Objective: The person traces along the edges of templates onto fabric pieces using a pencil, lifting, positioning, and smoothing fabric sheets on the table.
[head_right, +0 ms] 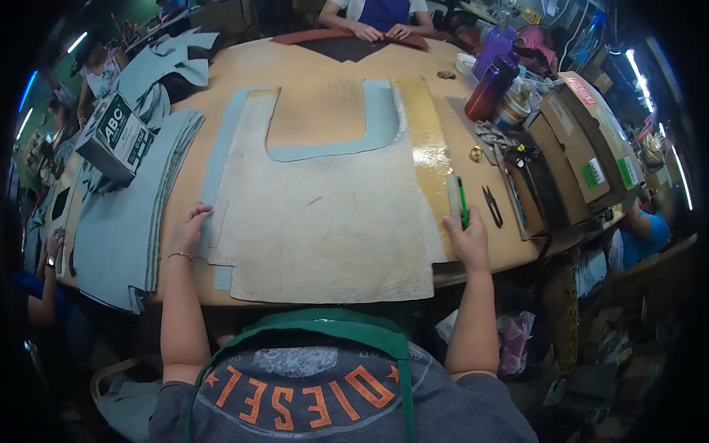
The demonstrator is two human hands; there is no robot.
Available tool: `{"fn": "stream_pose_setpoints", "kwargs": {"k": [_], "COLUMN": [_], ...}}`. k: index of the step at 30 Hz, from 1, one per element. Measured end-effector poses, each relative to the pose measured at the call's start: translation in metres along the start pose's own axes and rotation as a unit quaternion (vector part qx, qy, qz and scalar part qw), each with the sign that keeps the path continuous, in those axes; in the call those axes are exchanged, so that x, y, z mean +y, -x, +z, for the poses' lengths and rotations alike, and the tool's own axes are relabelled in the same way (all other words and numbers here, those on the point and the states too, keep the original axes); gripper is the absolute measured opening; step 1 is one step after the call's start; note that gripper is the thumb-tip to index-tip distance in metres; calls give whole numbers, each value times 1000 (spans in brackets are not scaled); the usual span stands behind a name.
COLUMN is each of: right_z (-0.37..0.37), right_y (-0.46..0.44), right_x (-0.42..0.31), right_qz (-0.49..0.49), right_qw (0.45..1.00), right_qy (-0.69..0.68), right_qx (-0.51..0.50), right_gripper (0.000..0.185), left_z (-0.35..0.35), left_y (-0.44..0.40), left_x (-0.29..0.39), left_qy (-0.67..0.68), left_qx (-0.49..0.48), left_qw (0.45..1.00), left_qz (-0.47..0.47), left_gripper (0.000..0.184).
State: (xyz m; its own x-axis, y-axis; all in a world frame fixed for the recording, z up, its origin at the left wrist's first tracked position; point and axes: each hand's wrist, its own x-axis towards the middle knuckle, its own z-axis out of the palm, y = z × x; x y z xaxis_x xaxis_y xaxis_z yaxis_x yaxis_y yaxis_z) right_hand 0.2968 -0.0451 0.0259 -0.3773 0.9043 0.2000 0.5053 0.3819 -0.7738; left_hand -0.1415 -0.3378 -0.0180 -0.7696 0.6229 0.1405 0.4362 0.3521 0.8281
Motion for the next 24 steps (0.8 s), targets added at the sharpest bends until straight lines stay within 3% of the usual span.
{"fn": "stream_pose_setpoints", "kwargs": {"k": [1, 3, 6, 8, 10, 11, 12, 14, 17, 19, 20, 22, 24], "right_z": [-5, -11, -6, 8, 12, 13, 11, 11, 13, 11, 11, 9, 7], "right_y": [0, -1, -7, -11, -8, -9, -9, -14, -16, -16, -17, -17, -18], "right_x": [-1, -12, 12, 39, 21, 20, 26, 43, 51, 51, 52, 54, 56], "right_qz": [3, 19, -52, -63, 14, -9, -35, -69, -83, -94, -97, -99, -93], "right_qw": [1000, 999, 978, 959, 972, 970, 967, 961, 959, 955, 956, 958, 954], "right_qy": [9, 46, 195, 263, 217, 226, 233, 250, 253, 262, 258, 252, 270], "right_qx": [-5, -8, 50, 88, 87, 87, 93, 93, 94, 103, 101, 94, 93], "right_gripper": [29, 27, 27, 27, 28, 29, 31, 32, 32, 32, 33, 34, 34], "left_z": [3, 10, 18, 19, 22, 21, 21, 17, 13, -9, -21, -57, -100], "left_y": [3, 12, 16, 13, 10, 9, 2, 3, -12, -26, -33, -32, -25], "left_x": [-2, 18, 39, 32, 24, 42, 24, 42, 31, 33, 35, 34, 27], "left_qy": [-126, -371, -359, -294, -245, -283, -297, -204, 68, 370, 509, 649, 677], "left_qx": [30, 88, 155, 133, 82, 50, 21, 14, 43, 100, 131, 194, 250], "left_qw": [991, 923, 920, 944, 966, 954, 953, 978, 996, 924, 850, 735, 692], "left_qz": [16, 51, 9, 63, -8, -87, -61, -31, 38, 4, -5, -7, 17], "left_gripper": [38, 46, 48, 47, 42, 34, 31, 39, 36, 35, 35, 36, 36]}}
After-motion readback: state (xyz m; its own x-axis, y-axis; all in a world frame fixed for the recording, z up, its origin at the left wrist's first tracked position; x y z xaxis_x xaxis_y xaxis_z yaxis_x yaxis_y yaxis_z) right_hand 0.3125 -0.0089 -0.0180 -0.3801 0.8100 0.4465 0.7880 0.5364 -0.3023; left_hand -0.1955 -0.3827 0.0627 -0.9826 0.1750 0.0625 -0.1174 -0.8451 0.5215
